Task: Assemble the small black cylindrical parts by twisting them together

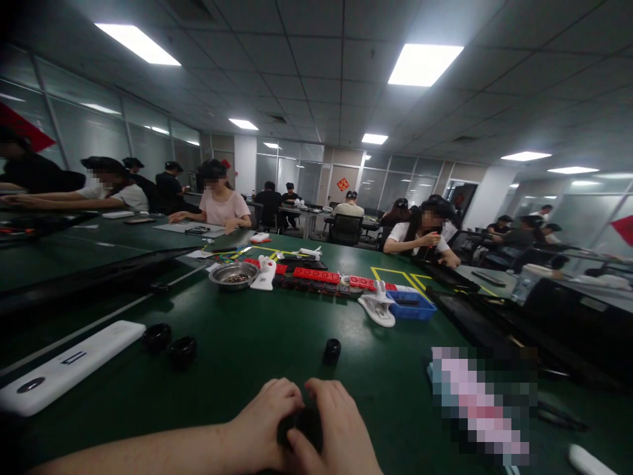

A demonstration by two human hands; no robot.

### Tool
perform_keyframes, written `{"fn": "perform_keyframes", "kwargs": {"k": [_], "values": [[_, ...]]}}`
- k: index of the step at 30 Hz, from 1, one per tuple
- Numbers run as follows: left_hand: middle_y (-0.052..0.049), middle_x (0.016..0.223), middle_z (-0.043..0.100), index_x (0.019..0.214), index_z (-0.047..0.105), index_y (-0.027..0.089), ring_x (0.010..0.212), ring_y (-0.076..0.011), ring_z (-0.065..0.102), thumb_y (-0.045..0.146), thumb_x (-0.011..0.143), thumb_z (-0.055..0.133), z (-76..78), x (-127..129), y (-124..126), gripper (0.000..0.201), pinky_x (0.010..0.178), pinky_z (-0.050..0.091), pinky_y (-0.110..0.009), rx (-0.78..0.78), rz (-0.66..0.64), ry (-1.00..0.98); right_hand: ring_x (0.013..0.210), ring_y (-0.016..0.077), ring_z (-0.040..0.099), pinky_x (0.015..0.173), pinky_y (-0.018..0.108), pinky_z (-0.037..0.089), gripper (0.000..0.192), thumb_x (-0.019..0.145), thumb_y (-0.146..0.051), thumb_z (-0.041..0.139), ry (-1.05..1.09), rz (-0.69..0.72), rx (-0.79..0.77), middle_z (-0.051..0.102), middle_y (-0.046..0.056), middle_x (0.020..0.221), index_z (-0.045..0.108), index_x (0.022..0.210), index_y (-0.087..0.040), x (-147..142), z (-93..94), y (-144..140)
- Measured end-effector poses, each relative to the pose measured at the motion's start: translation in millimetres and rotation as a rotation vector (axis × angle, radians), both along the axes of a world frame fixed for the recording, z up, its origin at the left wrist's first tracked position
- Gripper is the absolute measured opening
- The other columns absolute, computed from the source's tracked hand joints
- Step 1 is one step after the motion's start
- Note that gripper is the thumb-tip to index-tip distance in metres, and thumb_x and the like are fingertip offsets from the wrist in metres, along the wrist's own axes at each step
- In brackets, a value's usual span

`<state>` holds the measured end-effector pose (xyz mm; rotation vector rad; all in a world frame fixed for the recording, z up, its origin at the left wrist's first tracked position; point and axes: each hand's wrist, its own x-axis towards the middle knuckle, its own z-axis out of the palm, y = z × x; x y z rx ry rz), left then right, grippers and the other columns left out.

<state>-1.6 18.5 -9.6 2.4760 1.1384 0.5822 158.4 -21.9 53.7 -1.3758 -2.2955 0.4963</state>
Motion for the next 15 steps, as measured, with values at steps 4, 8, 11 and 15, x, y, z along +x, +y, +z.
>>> {"fn": "perform_keyframes", "kwargs": {"k": [4,8,11,15], "values": [[0.0,0.087,0.055,0.08,0.058,0.022,0.08,-0.0202,0.048,0.046,0.051,0.075,1.3,1.0,0.0,0.042,0.073,0.038,-0.031,0.003,-0.002,0.014,0.095,0.0274,0.054,0.084,0.042,0.043,0.039,0.065,-0.015,0.052,-0.008,0.003,-0.072,0.058,0.013,0.102,0.051,0.104,-0.013,0.3,-1.6,0.5],[0.0,0.09,0.055,0.087,0.058,0.023,0.082,-0.0211,0.048,0.052,0.053,0.073,3.9,0.0,-0.5,0.047,0.075,0.037,-0.033,-0.003,-0.031,0.028,0.1,0.0224,0.054,0.087,0.034,0.043,0.045,0.063,-0.011,0.049,0.154,0.133,-0.123,0.057,0.008,0.108,0.049,0.107,-0.019,6.7,3.5,0.0],[0.0,0.09,0.056,0.086,0.059,0.023,0.081,-0.0213,0.049,0.058,0.051,0.072,4.5,-0.6,-1.5,0.051,0.074,0.036,-0.033,0.003,-0.023,0.015,0.101,0.0246,0.052,0.088,0.037,0.042,0.046,0.063,-0.015,0.052,0.137,0.038,-0.047,0.056,0.01,0.109,0.048,0.109,-0.018,8.1,1.9,1.5],[0.0,0.085,0.057,0.083,0.059,0.021,0.078,-0.0208,0.051,0.05,0.051,0.074,6.1,0.9,-2.7,0.046,0.071,0.037,-0.032,-0.003,-0.008,0.042,0.094,0.0286,0.053,0.084,0.042,0.042,0.042,0.064,-0.02,0.056,-0.002,-0.058,-0.037,0.058,0.014,0.1,0.051,0.105,-0.012,1.2,-6.0,2.9]]}}
